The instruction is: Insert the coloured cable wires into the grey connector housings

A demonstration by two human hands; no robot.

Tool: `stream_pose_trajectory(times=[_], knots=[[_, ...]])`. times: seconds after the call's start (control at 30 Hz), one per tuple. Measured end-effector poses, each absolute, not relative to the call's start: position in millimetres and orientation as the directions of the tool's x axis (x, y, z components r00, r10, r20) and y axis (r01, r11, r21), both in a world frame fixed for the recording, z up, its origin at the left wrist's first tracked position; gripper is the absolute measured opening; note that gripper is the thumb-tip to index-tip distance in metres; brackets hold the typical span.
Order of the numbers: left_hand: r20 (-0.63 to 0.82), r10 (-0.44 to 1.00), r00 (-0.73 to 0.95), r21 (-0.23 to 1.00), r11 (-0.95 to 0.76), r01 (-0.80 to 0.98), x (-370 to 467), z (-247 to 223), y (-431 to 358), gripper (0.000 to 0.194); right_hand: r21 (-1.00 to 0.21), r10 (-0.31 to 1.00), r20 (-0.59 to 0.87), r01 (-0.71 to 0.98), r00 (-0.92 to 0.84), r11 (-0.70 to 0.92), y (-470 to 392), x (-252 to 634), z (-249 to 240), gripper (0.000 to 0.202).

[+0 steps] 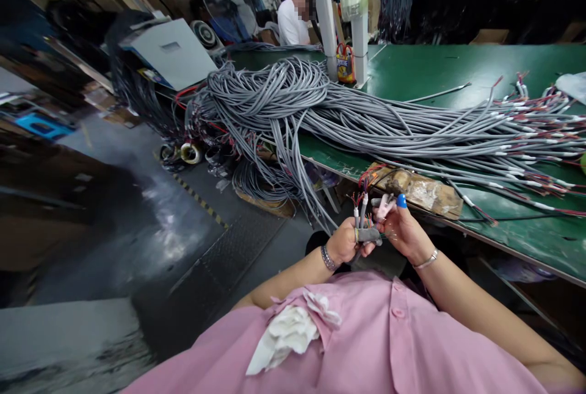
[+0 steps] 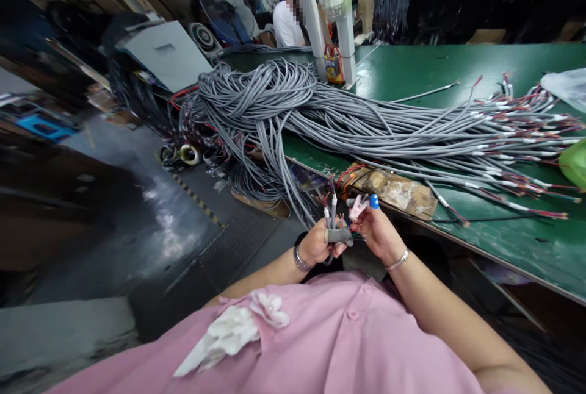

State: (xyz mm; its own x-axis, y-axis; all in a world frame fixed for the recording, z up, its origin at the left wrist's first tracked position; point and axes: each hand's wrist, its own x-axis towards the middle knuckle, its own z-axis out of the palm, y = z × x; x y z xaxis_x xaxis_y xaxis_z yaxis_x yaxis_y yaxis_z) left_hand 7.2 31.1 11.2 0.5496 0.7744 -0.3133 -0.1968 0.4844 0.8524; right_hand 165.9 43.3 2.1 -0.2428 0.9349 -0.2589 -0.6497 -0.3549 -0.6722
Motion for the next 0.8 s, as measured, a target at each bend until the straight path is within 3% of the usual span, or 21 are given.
stream_pose_trajectory(times=[0.2, 0.33, 0.53, 0.7, 0.8], knots=[[-0.290, 0.820, 0.493, 0.897, 0.412, -0.158, 6, 21, 17, 0.038, -0.677, 0.916, -0.273, -0.618, -0.294, -0.400, 39, 171, 10, 0.043], [-0.245, 0.866, 0.436, 0.917, 0.354, -0.187, 9, 27, 15, 0.035, -0.739, 0.951, -0.237, -0.598, -0.199, -0.310, 39, 170, 10, 0.033], [-0.226, 0.868, 0.443, 0.901, 0.359, -0.244, 12, 27, 19, 0.033, -0.869, 0.990, -0.142, -0.479, 0.000, -0.124, 37, 166, 3, 0.041], [-0.249, 0.854, 0.457, 0.888, 0.390, -0.245, 15, 25, 23, 0.035, -0.791, 0.956, -0.258, -0.538, -0.139, -0.292, 43, 160, 8, 0.053], [-0.255, 0.857, 0.448, 0.882, 0.396, -0.255, 16, 24, 24, 0.037, -0.761, 0.952, -0.277, -0.576, -0.127, -0.298, 46, 158, 11, 0.053]])
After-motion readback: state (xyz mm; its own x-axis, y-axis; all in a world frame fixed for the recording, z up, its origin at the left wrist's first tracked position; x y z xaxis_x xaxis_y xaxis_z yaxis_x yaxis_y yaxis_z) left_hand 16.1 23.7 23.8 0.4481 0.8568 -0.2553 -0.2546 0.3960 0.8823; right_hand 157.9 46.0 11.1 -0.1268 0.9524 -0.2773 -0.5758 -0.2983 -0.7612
